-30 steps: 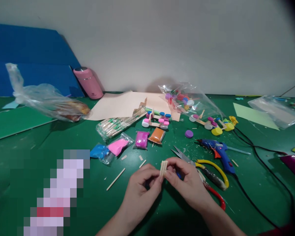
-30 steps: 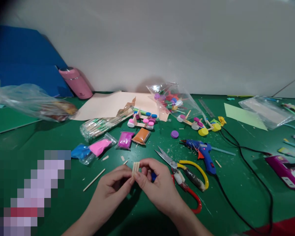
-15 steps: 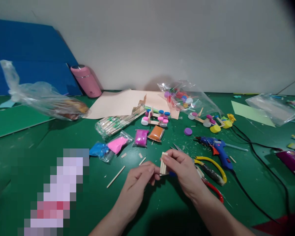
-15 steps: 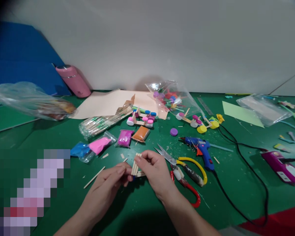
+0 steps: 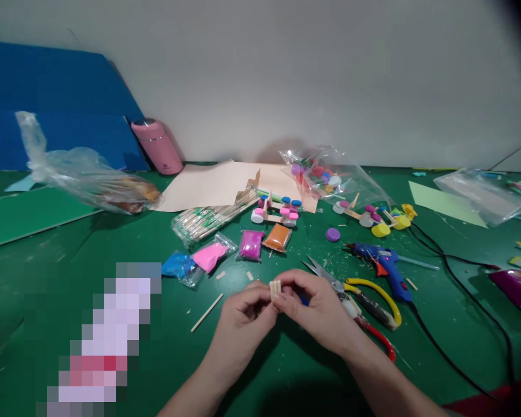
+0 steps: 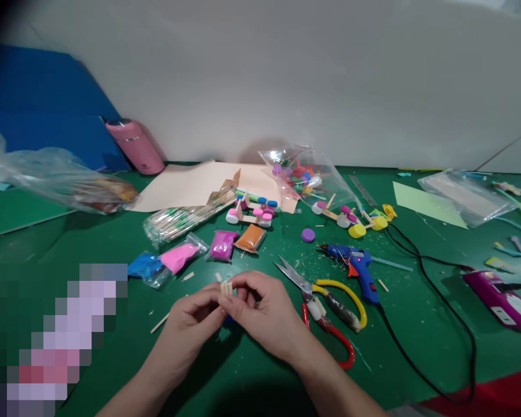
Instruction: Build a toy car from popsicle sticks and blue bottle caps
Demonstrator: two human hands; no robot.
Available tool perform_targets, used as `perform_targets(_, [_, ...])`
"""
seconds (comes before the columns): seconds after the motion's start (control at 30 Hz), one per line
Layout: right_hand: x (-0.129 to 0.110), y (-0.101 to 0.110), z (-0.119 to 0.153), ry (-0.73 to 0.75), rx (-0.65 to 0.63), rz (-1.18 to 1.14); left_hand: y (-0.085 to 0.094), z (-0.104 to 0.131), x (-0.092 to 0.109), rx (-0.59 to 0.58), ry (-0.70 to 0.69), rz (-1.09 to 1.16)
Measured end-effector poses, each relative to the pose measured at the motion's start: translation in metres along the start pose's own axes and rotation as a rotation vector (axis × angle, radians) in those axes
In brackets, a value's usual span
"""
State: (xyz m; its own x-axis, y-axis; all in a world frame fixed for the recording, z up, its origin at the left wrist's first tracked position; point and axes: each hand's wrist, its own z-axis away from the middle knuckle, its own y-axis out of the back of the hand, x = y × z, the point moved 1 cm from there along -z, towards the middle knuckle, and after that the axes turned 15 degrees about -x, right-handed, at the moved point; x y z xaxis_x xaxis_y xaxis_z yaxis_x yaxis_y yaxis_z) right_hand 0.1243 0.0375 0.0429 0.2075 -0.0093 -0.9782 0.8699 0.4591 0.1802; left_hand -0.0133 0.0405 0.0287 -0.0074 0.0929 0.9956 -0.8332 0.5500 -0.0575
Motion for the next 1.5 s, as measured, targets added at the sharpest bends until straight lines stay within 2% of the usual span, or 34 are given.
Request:
perform_targets(0.13, [0.007,-0.002,0.005,-0.052,0.029,-0.049,0.002,0.0,-0.003,0.06,-0.039,0.002])
perform_targets(0.27, [0.013,-0.004,0.008,-0.068,0.037,0.029,0.004,0.002,-0.005,0.125,-0.062,-0.061])
perform_targets(0.83, [0.009,-0.006,0.006,-0.048,-0.01,0.078,0.005,0.003,-0.001,0.079,-0.087,-0.043])
perform_targets(1.13, [0.007,-0.004,0.009,-0.028,-0.069,0.251,0.007,0.003,-0.006,0.175,-0.024,-0.037])
perform_targets(1.3, [0.007,0.004,0.012,-0.033,0.037,0.266,0.007,0.001,-0.004,0.197,0.017,-0.046])
perform_targets(1.5, [0.013,0.018,0.025,-0.111,0.134,0.252,0.006,0.002,-0.008,0.215,0.009,-0.069])
